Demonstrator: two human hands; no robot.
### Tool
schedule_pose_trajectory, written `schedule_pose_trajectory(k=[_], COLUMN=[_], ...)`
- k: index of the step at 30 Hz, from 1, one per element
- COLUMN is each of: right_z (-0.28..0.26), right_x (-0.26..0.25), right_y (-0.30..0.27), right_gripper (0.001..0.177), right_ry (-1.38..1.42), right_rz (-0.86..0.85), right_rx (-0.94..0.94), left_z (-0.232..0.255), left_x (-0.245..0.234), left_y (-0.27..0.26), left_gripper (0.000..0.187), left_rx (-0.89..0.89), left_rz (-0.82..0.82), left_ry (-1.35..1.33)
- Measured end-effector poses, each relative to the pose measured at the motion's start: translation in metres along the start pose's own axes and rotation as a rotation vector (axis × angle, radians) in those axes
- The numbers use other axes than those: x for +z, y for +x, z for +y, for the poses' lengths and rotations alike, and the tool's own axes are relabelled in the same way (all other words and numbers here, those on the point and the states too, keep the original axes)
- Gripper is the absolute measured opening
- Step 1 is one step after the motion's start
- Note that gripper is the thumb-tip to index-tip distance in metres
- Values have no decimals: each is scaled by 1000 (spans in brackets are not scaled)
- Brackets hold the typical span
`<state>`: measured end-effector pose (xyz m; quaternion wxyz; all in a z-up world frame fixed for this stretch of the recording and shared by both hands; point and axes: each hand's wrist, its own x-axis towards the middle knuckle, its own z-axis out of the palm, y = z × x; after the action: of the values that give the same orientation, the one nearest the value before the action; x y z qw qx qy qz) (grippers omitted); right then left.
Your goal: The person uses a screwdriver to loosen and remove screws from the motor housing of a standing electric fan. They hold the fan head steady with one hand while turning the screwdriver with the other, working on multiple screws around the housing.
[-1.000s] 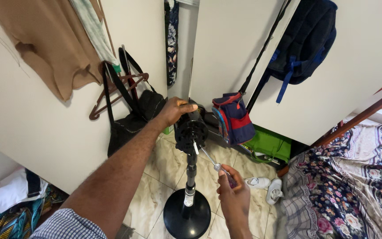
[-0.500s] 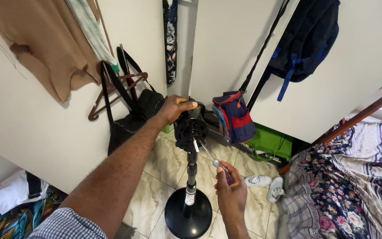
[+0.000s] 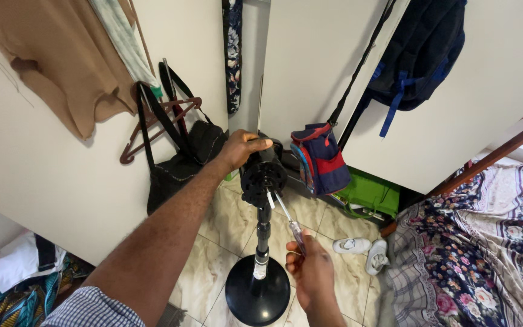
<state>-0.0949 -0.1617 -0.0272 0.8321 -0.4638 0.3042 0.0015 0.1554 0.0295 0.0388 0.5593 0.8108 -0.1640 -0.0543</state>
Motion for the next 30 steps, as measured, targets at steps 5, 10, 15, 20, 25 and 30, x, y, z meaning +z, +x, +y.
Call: schedule_pose_trajectory(k=[5,10,15,20,25,30], right_z=[9,28,30,3,-3,14], right_x=[-12,-6,1,-16,-13,-1], right_y=[18,15,4,-2,-20,-40], right_gripper=[25,26,24,22,21,31], right_ry=[434,582,504,386,162,-142], right_rz=[-122,-81,-55,-185,-93,6], right_rx=[217,216,148,258,178,17], left_z=[-3,-2,-1,1,4,3], left_x=[2,11,11,10,16,24], left_y=[0,1,0,-5,-11,-12], left_gripper=[60,59,58,57,58,59], left_rx=[5,43,11,-48,-15,-5], left_rz=[2,-26,-26,-58,-155,-127], left_ry=[-15,-127,-85,-58,-182,14])
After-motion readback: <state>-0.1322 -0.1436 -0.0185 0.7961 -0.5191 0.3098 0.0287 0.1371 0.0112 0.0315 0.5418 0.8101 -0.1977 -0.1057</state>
